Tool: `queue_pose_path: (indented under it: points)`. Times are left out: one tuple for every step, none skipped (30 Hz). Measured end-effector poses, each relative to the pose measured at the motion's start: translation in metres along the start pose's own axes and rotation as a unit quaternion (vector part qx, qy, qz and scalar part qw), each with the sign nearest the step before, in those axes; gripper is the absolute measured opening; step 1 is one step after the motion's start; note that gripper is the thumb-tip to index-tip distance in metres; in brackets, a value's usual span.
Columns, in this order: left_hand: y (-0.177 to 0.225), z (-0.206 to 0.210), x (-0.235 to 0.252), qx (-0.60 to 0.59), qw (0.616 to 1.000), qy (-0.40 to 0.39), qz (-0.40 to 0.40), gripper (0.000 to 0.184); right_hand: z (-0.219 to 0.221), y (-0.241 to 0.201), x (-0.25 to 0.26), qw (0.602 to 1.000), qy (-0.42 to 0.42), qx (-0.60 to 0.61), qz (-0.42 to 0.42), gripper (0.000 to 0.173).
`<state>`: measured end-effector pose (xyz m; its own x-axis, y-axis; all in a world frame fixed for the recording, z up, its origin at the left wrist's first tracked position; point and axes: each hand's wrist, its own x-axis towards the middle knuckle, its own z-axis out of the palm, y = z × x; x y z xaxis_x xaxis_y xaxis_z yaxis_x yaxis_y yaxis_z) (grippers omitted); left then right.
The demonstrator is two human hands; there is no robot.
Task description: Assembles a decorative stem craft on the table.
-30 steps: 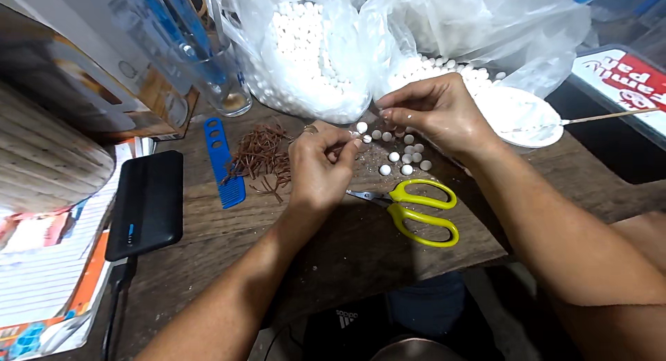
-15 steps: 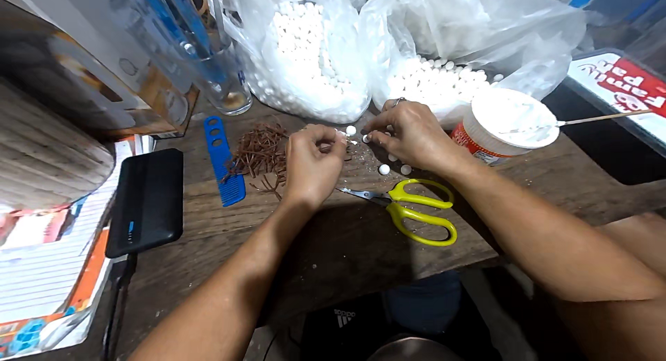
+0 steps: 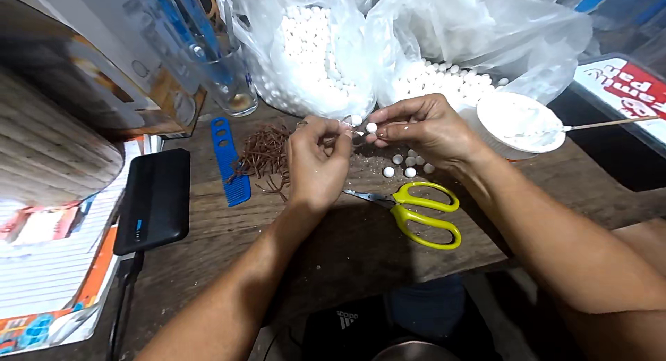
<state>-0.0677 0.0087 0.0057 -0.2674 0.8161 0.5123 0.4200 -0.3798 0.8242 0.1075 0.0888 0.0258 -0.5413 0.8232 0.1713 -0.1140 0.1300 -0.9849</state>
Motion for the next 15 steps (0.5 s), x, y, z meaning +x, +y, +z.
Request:
queue_pose_path:
  points:
    - [0.0, 0.0, 0.0, -0.002, 1.0, 0.001, 0.004, 0.004, 0.0001, -0.0002, 0.0, 1.0, -0.004, 0.011, 0.002, 0.026]
    - [0.0002, 0.0001, -0.0001, -0.001, 1.0, 0.002, 0.007, 0.004, 0.0004, -0.0004, -0.0002, 1.0, -0.004, 0.019, 0.005, 0.026]
    - [0.0003, 0.0003, 0.0, 0.001, 1.0, 0.004, 0.009, 0.004, 0.0007, -0.0008, -0.0005, 1.0, -0.004, 0.024, 0.008, 0.027]
    - [0.0005, 0.0005, -0.0002, 0.002, 1.0, 0.004, 0.011, 0.003, 0.0008, -0.0013, -0.0007, 1.0, -0.005, 0.027, 0.01, 0.027]
    - [0.0003, 0.0002, -0.0007, 0.004, 1.0, 0.004, 0.014, 0.003, 0.0008, -0.0015, -0.0008, 1.0, -0.005, 0.027, 0.011, 0.028]
    - [-0.0001, -0.0007, -0.0018, 0.009, 1.0, 0.0, 0.019, 0.003, 0.0008, -0.0014, -0.0009, 1.0, -0.005, 0.027, 0.011, 0.028]
    - [-0.0003, -0.0023, -0.0034, 0.015, 1.0, -0.007, 0.024, 0.003, 0.0008, -0.0011, -0.001, 1.0, -0.004, 0.027, 0.008, 0.028]
    - [-0.0005, -0.0028, -0.0042, 0.019, 0.999, -0.009, 0.028, 0.003, 0.0006, -0.0006, -0.0009, 1.0, -0.003, 0.026, 0.004, 0.028]
    - [-0.0007, -0.003, -0.0045, 0.021, 0.999, -0.009, 0.03, 0.003, 0.0004, -0.0001, -0.0006, 1.0, -0.002, 0.025, 0.0, 0.028]
    - [-0.0008, -0.0029, -0.0045, 0.023, 0.999, -0.008, 0.031, 0.003, 0.0003, 0.0003, -0.0006, 1.0, -0.002, 0.022, -0.004, 0.028]
    - [-0.001, -0.0028, -0.0044, 0.026, 0.999, -0.007, 0.031, 0.003, 0.0001, 0.0008, -0.0005, 1.0, -0.002, 0.021, -0.008, 0.028]
    - [-0.0011, -0.0026, -0.0044, 0.026, 0.999, -0.007, 0.031, 0.004, -0.0001, 0.0013, -0.0004, 1.0, -0.004, 0.021, -0.012, 0.028]
    - [-0.0012, -0.0025, -0.0043, 0.024, 0.999, -0.007, 0.031, 0.004, -0.0003, 0.002, -0.0004, 1.0, -0.004, 0.021, -0.018, 0.028]
    - [-0.0012, -0.0027, -0.0043, 0.019, 0.999, -0.009, 0.032, 0.004, -0.0005, 0.0027, -0.0003, 0.999, -0.005, 0.022, -0.025, 0.029]
    - [-0.0012, -0.0029, -0.0043, 0.016, 0.999, -0.01, 0.032, 0.004, -0.0007, 0.0032, -0.0001, 0.999, -0.004, 0.023, -0.029, 0.029]
